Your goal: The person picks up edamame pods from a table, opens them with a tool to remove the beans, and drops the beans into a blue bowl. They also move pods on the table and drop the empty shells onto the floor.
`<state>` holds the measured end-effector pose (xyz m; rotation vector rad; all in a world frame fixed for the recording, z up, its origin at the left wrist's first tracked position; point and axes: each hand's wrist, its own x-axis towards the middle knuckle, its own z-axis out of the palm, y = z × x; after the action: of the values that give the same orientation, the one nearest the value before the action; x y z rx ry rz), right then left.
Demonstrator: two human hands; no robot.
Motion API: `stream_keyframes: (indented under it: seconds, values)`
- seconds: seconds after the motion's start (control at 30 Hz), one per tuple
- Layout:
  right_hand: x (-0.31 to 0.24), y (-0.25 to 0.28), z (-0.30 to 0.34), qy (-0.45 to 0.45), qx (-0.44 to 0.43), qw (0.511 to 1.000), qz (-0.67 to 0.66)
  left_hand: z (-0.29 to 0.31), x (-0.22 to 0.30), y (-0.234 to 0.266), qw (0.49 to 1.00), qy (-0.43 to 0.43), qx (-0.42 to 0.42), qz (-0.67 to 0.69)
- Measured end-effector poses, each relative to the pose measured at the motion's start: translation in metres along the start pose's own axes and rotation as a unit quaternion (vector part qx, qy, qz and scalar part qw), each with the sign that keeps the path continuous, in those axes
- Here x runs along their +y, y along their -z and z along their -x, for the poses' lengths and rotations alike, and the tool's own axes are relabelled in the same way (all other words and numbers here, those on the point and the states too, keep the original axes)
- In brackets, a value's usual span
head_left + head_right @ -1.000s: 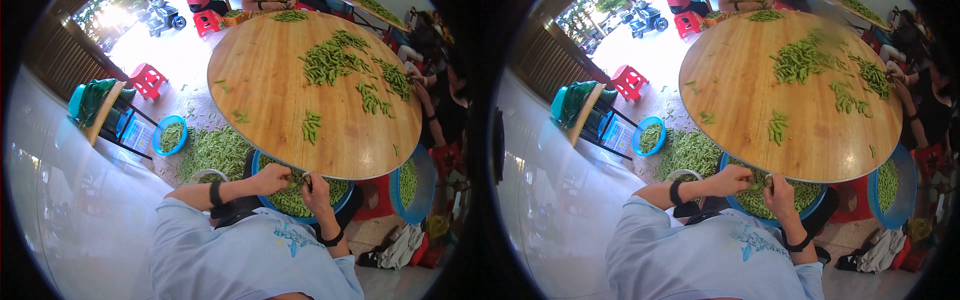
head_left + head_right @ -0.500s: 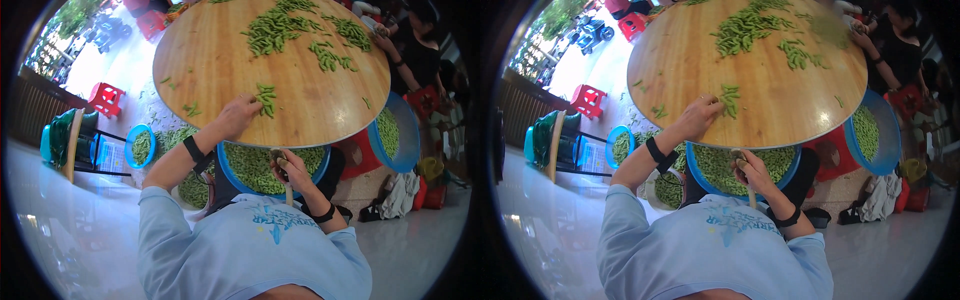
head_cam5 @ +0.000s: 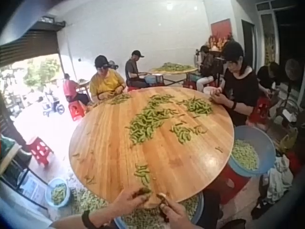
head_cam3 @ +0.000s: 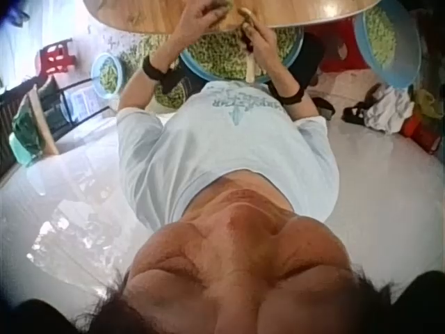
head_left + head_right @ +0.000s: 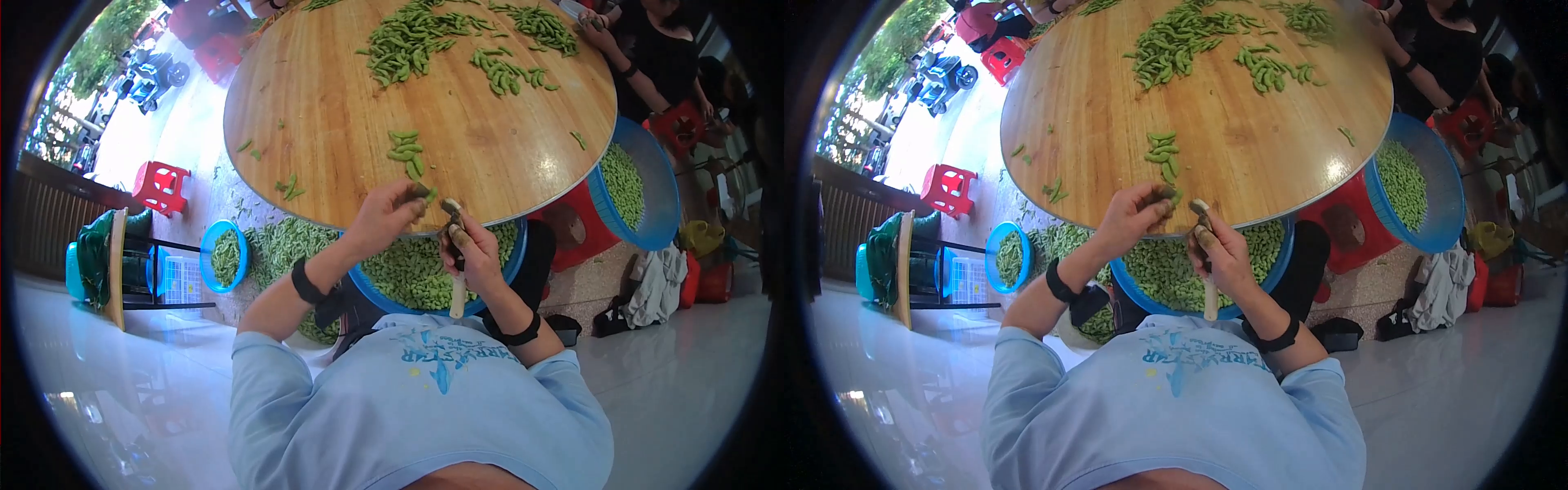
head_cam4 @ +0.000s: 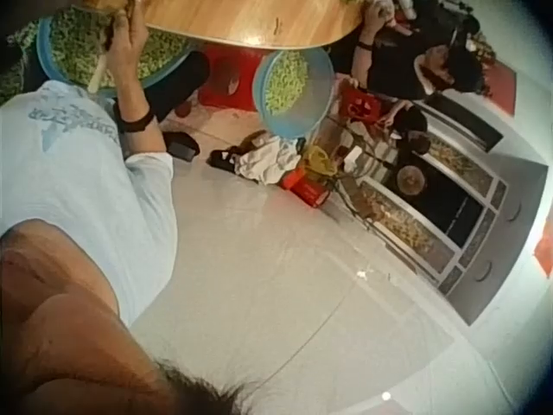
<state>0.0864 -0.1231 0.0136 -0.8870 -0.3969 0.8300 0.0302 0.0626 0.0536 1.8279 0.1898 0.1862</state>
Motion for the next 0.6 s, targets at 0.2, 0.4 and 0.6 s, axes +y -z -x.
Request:
stream_keyframes:
  seconds: [0.2,0.4,0.6]
  values:
    - [0.004,0.0,0.001,-0.046,-0.039,0.998,-0.023,0.015,-0.004,-0.015,0.986,0.114,-0.038,0.114]
    - [0.0,-0.002,0.004,-0.068,-0.049,0.995,-0.05,0.017,-0.01,-0.015,0.991,0.093,-0.039,0.084]
    - [0.001,-0.002,0.004,-0.072,-0.039,0.996,-0.043,0.021,-0.001,-0.015,0.997,0.014,-0.011,-0.072]
